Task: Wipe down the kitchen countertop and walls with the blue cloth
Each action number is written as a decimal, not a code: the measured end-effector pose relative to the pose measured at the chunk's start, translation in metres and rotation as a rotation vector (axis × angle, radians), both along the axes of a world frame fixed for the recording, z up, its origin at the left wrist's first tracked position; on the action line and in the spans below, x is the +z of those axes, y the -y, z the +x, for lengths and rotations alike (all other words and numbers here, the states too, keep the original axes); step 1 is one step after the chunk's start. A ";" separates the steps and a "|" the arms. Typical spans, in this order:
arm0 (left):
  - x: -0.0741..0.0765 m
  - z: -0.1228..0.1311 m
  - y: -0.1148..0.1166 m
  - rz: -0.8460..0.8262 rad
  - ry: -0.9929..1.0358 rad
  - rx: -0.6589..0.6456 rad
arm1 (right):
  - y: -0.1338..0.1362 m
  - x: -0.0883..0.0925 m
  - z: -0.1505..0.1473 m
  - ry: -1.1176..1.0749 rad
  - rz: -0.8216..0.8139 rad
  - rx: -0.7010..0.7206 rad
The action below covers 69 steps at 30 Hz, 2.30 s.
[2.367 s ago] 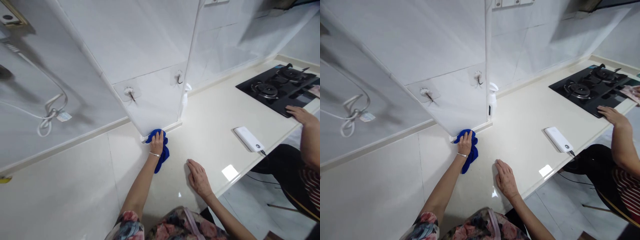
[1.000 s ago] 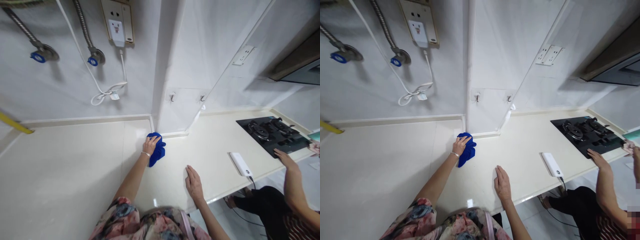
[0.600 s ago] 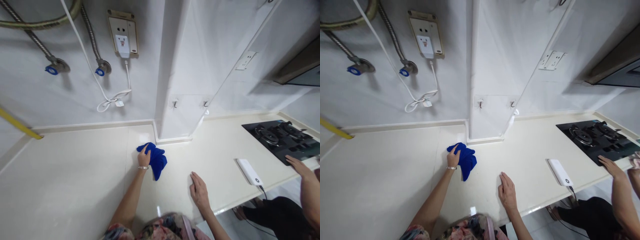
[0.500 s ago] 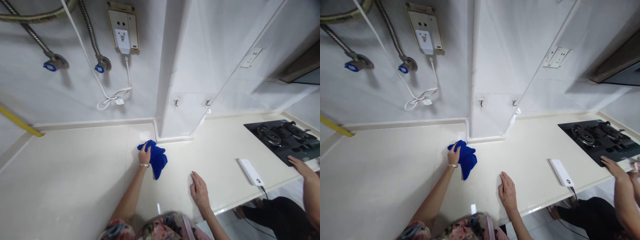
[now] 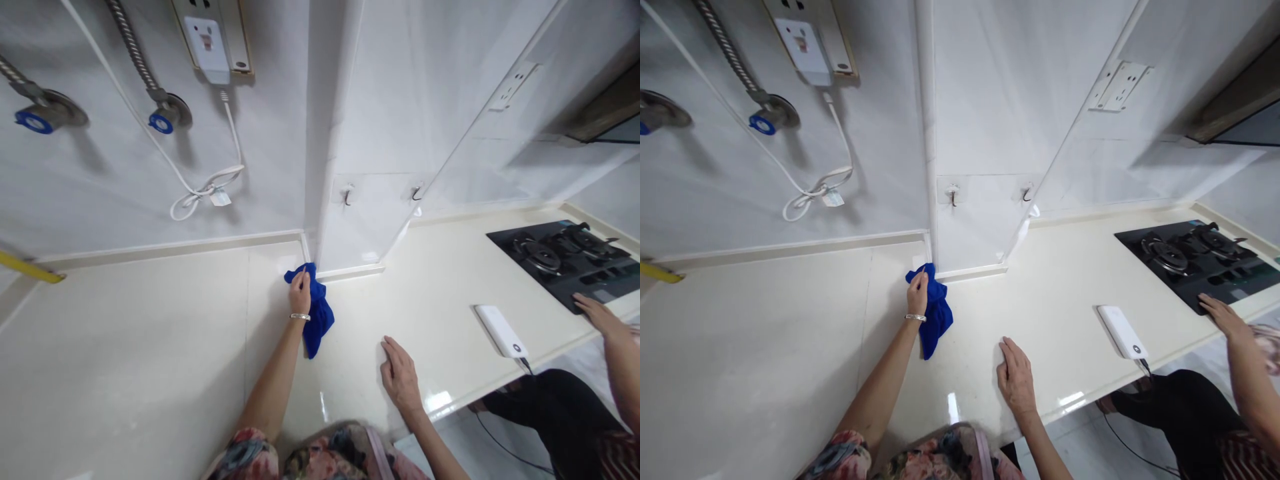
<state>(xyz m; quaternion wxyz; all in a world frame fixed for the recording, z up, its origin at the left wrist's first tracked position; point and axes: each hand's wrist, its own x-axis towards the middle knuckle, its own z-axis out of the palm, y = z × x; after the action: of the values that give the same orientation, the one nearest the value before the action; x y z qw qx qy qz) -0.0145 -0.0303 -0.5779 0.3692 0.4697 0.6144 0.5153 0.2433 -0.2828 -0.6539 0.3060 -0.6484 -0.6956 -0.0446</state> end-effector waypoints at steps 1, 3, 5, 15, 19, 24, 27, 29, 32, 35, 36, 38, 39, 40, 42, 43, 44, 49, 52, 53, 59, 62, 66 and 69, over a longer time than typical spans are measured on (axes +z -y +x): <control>0.000 -0.003 -0.001 0.004 -0.008 -0.003 | 0.000 -0.001 0.000 0.000 0.001 0.002; 0.001 -0.010 -0.004 -0.019 0.004 -0.010 | 0.000 -0.002 0.001 0.000 0.005 0.005; 0.002 -0.016 -0.007 -0.089 0.025 -0.002 | 0.000 -0.004 0.001 0.001 0.011 0.003; -0.003 -0.012 -0.019 -0.224 -0.054 0.074 | 0.001 0.007 -0.002 -0.010 0.007 0.005; -0.007 -0.004 -0.018 -0.168 -0.047 0.016 | 0.002 0.010 -0.002 -0.016 -0.021 0.005; -0.017 0.017 -0.014 -0.121 -0.078 0.113 | 0.003 0.013 -0.001 -0.014 -0.050 0.006; -0.023 0.031 -0.015 -0.058 -0.134 0.189 | 0.004 0.016 -0.002 -0.020 -0.062 0.003; -0.024 0.036 -0.017 -0.038 -0.146 0.215 | 0.004 0.017 -0.002 -0.029 -0.074 0.001; -0.025 0.038 -0.021 0.008 -0.149 0.230 | 0.005 0.019 -0.002 -0.037 -0.085 -0.003; -0.024 0.037 -0.022 0.050 -0.180 0.199 | 0.006 0.019 -0.002 -0.037 -0.090 -0.006; -0.024 0.036 -0.022 0.059 -0.196 0.182 | 0.006 0.019 -0.002 -0.034 -0.091 -0.006; -0.023 0.033 -0.023 0.073 -0.226 0.145 | 0.006 0.018 -0.002 -0.028 -0.090 -0.004; -0.022 0.030 -0.024 0.078 -0.239 0.123 | 0.006 0.018 -0.002 -0.026 -0.089 -0.003; -0.021 0.027 -0.026 0.081 -0.251 0.098 | 0.006 0.018 -0.002 -0.026 -0.087 -0.002; -0.017 0.020 -0.032 0.078 -0.272 0.046 | 0.006 0.018 -0.002 -0.026 -0.084 -0.002; -0.015 0.016 -0.036 0.067 -0.283 0.020 | 0.005 0.018 -0.002 -0.026 -0.083 -0.003; -0.012 0.012 -0.041 0.050 -0.298 -0.005 | 0.005 0.018 -0.002 -0.025 -0.081 -0.002; 0.007 0.001 -0.066 -0.079 -0.399 -0.100 | 0.005 0.018 -0.002 -0.001 -0.073 -0.003; 0.014 0.001 -0.075 -0.149 -0.446 -0.118 | 0.005 0.017 -0.003 0.019 -0.095 -0.011; 0.015 0.001 -0.078 -0.164 -0.459 -0.120 | 0.005 0.016 -0.003 0.022 -0.105 -0.014; 0.021 0.001 -0.111 -0.209 -0.505 -0.110 | 0.007 0.013 -0.001 0.032 -0.130 -0.023; 0.022 0.000 -0.139 -0.232 -0.490 -0.061 | 0.008 0.011 -0.001 0.019 -0.140 -0.022; 0.025 0.002 -0.173 -0.293 -0.449 0.022 | 0.010 0.012 -0.004 0.008 -0.165 -0.056; 0.026 0.005 -0.189 -0.323 -0.493 0.042 | 0.010 0.017 -0.007 0.019 -0.180 -0.062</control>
<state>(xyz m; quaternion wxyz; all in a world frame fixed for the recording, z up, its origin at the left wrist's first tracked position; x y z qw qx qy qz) -0.0094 0.1585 -0.5515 0.2680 0.5031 0.7692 0.2889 0.2363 -0.2929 -0.6372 0.2385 -0.6942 -0.6791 0.0025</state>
